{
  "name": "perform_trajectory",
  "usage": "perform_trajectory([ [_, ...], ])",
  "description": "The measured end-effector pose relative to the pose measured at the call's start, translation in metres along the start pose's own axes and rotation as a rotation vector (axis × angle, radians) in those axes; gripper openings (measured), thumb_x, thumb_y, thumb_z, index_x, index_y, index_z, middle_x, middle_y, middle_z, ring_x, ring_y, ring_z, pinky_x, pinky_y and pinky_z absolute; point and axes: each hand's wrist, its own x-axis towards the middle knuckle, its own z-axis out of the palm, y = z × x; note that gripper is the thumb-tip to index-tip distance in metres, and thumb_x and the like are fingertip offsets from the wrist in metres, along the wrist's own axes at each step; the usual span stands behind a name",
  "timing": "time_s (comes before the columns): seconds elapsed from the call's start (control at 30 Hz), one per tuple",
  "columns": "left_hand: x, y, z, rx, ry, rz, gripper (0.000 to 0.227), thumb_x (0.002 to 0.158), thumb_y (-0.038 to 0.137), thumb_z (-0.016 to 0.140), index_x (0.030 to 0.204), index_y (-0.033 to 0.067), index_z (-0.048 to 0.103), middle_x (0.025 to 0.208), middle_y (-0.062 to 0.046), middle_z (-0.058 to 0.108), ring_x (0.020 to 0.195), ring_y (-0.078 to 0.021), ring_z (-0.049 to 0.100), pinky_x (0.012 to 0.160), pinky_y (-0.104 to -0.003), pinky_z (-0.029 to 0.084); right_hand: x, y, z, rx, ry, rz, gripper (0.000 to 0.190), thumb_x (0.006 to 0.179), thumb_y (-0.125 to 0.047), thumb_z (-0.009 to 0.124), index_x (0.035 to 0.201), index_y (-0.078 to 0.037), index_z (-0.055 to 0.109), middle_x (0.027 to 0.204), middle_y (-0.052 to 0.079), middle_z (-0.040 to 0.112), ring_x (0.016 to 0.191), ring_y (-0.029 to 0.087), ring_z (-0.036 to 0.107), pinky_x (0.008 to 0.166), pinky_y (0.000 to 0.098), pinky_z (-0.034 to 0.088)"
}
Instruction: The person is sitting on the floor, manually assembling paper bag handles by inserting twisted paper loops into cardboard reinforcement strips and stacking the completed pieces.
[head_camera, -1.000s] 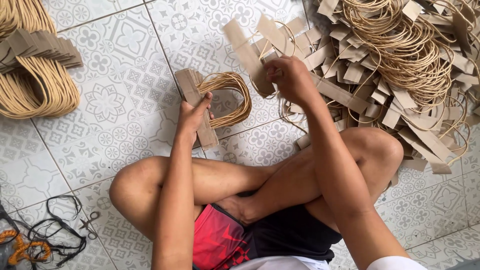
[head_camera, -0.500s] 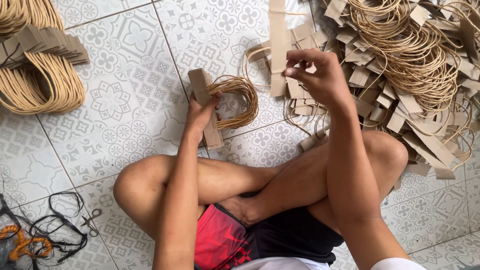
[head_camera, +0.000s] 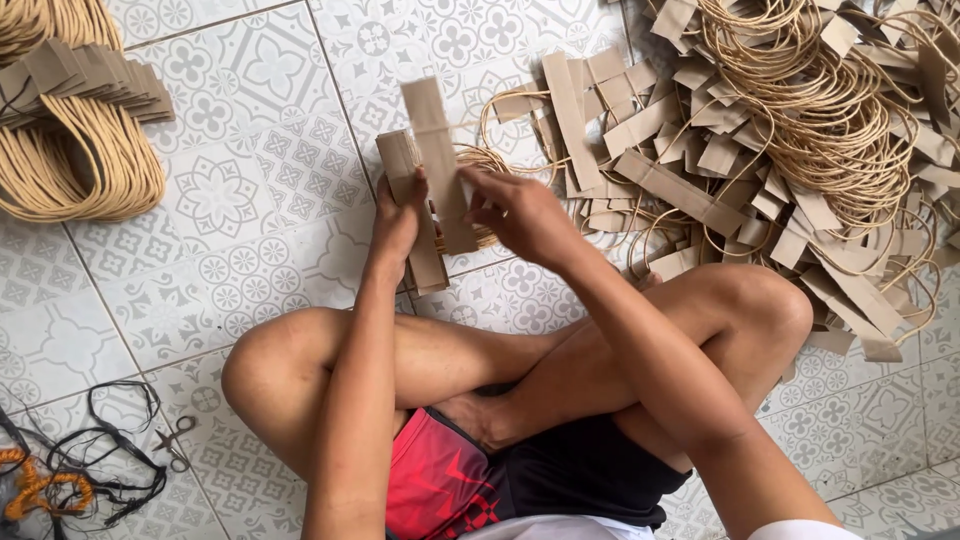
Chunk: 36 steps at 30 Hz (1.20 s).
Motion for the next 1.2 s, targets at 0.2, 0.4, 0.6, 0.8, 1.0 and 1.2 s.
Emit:
perform_trajectory([
  [0.2, -0.033, 0.034, 0.007, 0.046, -0.034, 0.004, 0.102, 0.099, 0.076, 0.031, 0.16, -0.0044, 0.017, 0.166, -0.031, 0.015, 0.154, -0.0493, 0.013, 0.125, -0.062, 0.014, -0.009, 0.008, 0.024, -0.235, -0.093, 0.022, 0.066, 0.089, -0.017, 0.078, 0.149, -0.01, 0.051, 0.084, 0.003, 0.075, 0.078, 0.03, 0.074, 0.08, 0.0441, 0.051],
  [0.4, -0.05, 0.049, 0.016, 0.064, -0.087, -0.013, 0.117, 0.087, 0.078, 0.061, 0.162, 0.0039, 0.011, 0.164, -0.034, 0.018, 0.152, -0.0501, 0.02, 0.123, -0.064, 0.017, -0.013, 0.007, 0.035, -0.305, -0.088, -0.032, 0.036, 0.096, -0.023, 0.072, 0.13, -0.01, 0.066, 0.081, 0.002, 0.073, 0.077, 0.027, 0.072, 0.077, 0.0397, 0.049],
  [0.6, -0.053, 0.056, 0.019, 0.098, -0.124, -0.03, 0.122, 0.08, 0.064, 0.081, 0.162, 0.0024, 0.015, 0.162, -0.032, 0.025, 0.153, -0.0444, 0.022, 0.123, -0.057, 0.019, -0.012, 0.027, 0.043, -0.394, -0.064, -0.079, 0.01, 0.095, -0.025, 0.072, 0.104, -0.021, 0.073, 0.087, -0.004, 0.072, 0.085, 0.019, 0.068, 0.076, 0.0358, 0.042],
  [0.8, -0.031, 0.02, 0.017, 0.198, -0.064, -0.058, 0.104, 0.079, 0.053, 0.078, 0.159, 0.0111, 0.026, 0.155, -0.027, 0.04, 0.147, -0.043, 0.037, 0.118, -0.058, 0.029, -0.01, 0.026, 0.041, -0.407, -0.072, -0.089, 0.019, 0.094, -0.026, 0.073, 0.112, -0.021, 0.074, 0.107, -0.003, 0.075, 0.102, 0.019, 0.062, 0.091, 0.0378, 0.039],
  [1.0, 0.014, -0.025, 0.001, 0.075, -0.129, -0.047, 0.085, 0.086, 0.035, 0.072, 0.154, 0.0066, 0.03, 0.085, -0.015, 0.071, 0.063, -0.0247, 0.073, 0.056, -0.039, 0.058, 0.003, 0.048, 0.019, -0.655, 0.079, 0.032, 0.058, 0.085, -0.033, 0.084, 0.136, -0.023, 0.059, 0.13, 0.005, 0.06, 0.117, 0.027, 0.054, 0.098, 0.0464, 0.039],
  [1.2, 0.001, -0.008, 0.013, 0.144, -0.219, 0.002, 0.11, 0.071, 0.038, 0.092, 0.153, -0.0002, 0.03, 0.127, -0.026, 0.057, 0.098, -0.0346, 0.07, 0.063, -0.039, 0.066, 0.004, 0.068, 0.004, -0.565, -0.075, 0.106, 0.048, 0.097, -0.028, 0.07, 0.143, -0.025, 0.059, 0.12, 0.007, 0.068, 0.105, 0.031, 0.068, 0.094, 0.047, 0.047],
])
